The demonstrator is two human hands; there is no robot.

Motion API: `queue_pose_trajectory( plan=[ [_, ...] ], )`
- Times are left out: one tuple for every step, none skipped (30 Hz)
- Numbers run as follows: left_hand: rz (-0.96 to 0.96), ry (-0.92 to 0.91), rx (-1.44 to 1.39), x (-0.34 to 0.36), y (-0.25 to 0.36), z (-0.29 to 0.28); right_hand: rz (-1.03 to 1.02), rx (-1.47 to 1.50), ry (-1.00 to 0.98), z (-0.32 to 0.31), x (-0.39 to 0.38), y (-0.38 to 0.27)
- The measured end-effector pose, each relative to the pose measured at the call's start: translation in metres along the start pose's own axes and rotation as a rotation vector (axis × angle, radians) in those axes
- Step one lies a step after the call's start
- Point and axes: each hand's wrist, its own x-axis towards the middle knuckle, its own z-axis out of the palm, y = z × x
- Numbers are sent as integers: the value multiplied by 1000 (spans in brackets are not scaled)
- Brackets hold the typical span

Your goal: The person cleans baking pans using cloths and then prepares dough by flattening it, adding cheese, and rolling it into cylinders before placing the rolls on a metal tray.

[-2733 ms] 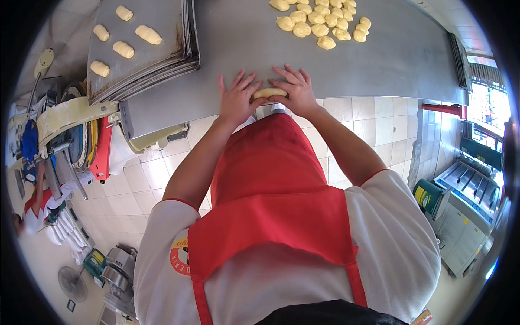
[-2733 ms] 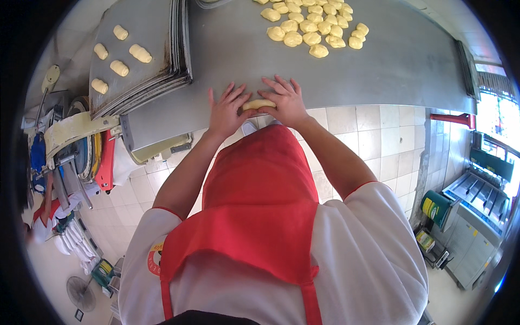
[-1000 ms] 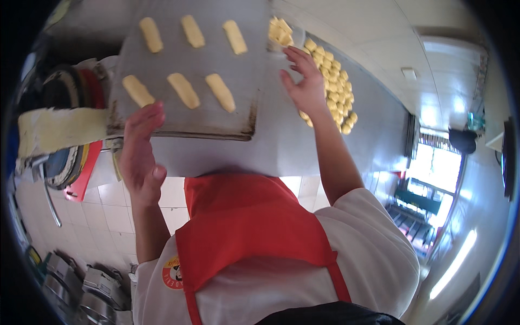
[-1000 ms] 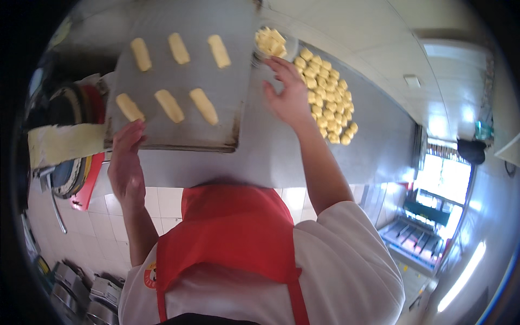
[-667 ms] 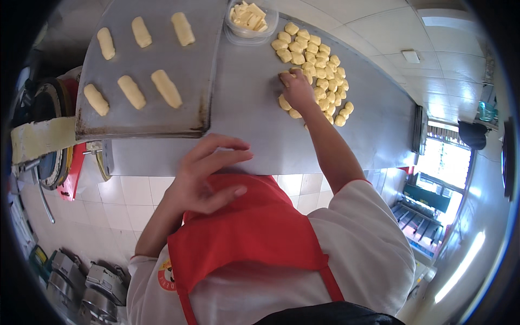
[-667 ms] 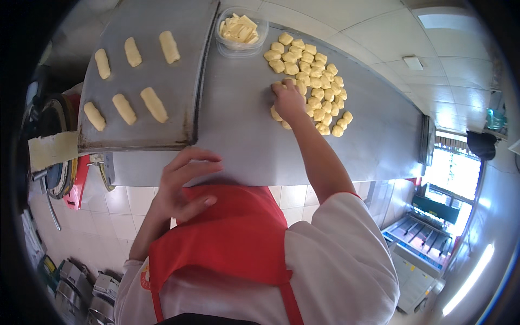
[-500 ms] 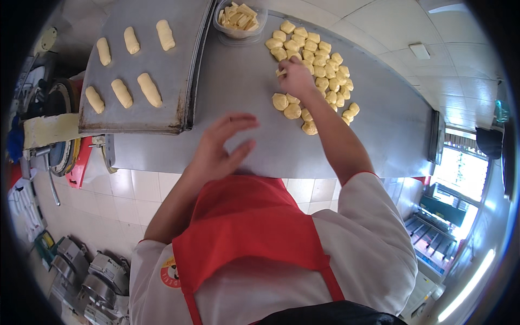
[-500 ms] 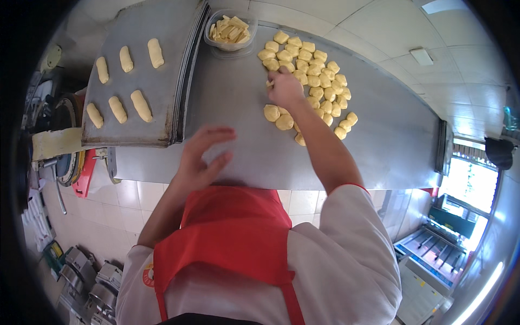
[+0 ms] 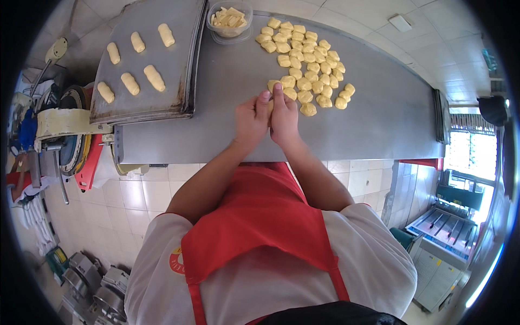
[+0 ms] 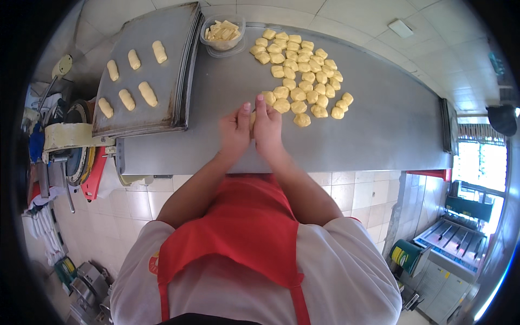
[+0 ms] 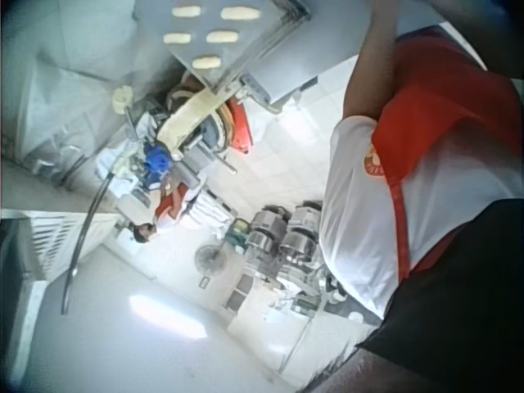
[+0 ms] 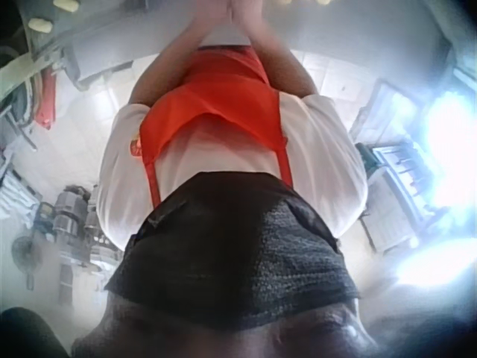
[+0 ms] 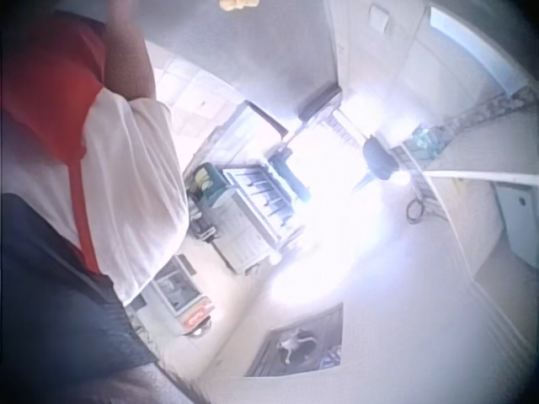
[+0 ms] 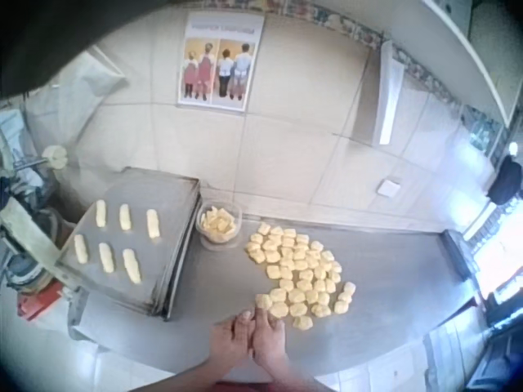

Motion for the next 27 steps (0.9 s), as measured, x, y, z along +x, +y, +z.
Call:
queue_pose_trajectory(
  plan=[
    [-78,-57,-56,-5,-8,-9,102,29,40,3,1,-6],
    [-167,-103,-298,-11,-22,-22,214,54,63,12,-7,-13],
    [-256,-145,-542,-12,-40,-37,180,-30,59,23,-23,-38],
    [-340,-188,-785,-14,-53,-54,-3,-60,-79,8,-24,-55],
    [-362,-117,-740,-18,-68,-78,-336,-238,-96,19,-49,-91],
    [-397,-49,-691,-29,-85,-101,-673,-410,-37,27,-75,-127],
    [-436,4,-645,-42,-96,-113,-1040,-475,20,24,-84,-147],
    [-399,9,-558,-57,-106,-123,-1401,-542,127,25,-90,-165],
    [-354,-7,-470,-67,-115,-128,-1574,-583,238,21,-89,-157],
    [-309,-24,-382,-76,-122,-130,-1450,-682,247,10,-70,-114],
    [-184,-42,-195,-82,-126,-127,-978,-902,131,-12,-41,-47],
    [-56,-78,-13,-88,-126,-117,-478,-1223,-71,-36,-24,33],
    [67,-85,178,-94,-128,-113,-368,-2032,-449,-18,-39,91],
    [166,-100,286,-89,-128,-113,-530,-1850,-448,-16,-64,139],
    [262,-100,393,-84,-129,-109,-581,-1687,-355,-3,-61,139],
    [338,-122,501,-90,-130,-103,-594,-1517,-271,2,-68,141],
    [352,-148,582,-99,-131,-97,-568,-1344,-180,0,-87,148],
    [393,-155,666,-83,-125,-94,-575,-1401,-166,3,-83,138],
    [434,-161,751,-74,-119,-93,-582,-1457,-153,5,-71,123],
    [453,-233,818,-66,-115,-92,-597,-1514,-124,4,-56,107],
    [463,-313,882,-63,-113,-88,-519,-1685,-218,-8,-47,109],
    [474,-391,947,-60,-111,-83,-535,-1759,-220,-17,-47,118],
    [498,-400,936,-66,-119,-84,-539,-1831,-235,-29,-55,135],
    [522,-401,928,-75,-132,-92,-551,-1901,-255,-33,-62,141],
    [546,-401,920,-85,-142,-98,-487,-1930,-301,-37,-64,143],
    [515,-458,951,-95,-145,-102,-409,-1952,-338,-40,-71,141],
    [496,-500,991,-96,-142,-109,-351,-1969,-366,-36,-72,135]
  ],
)
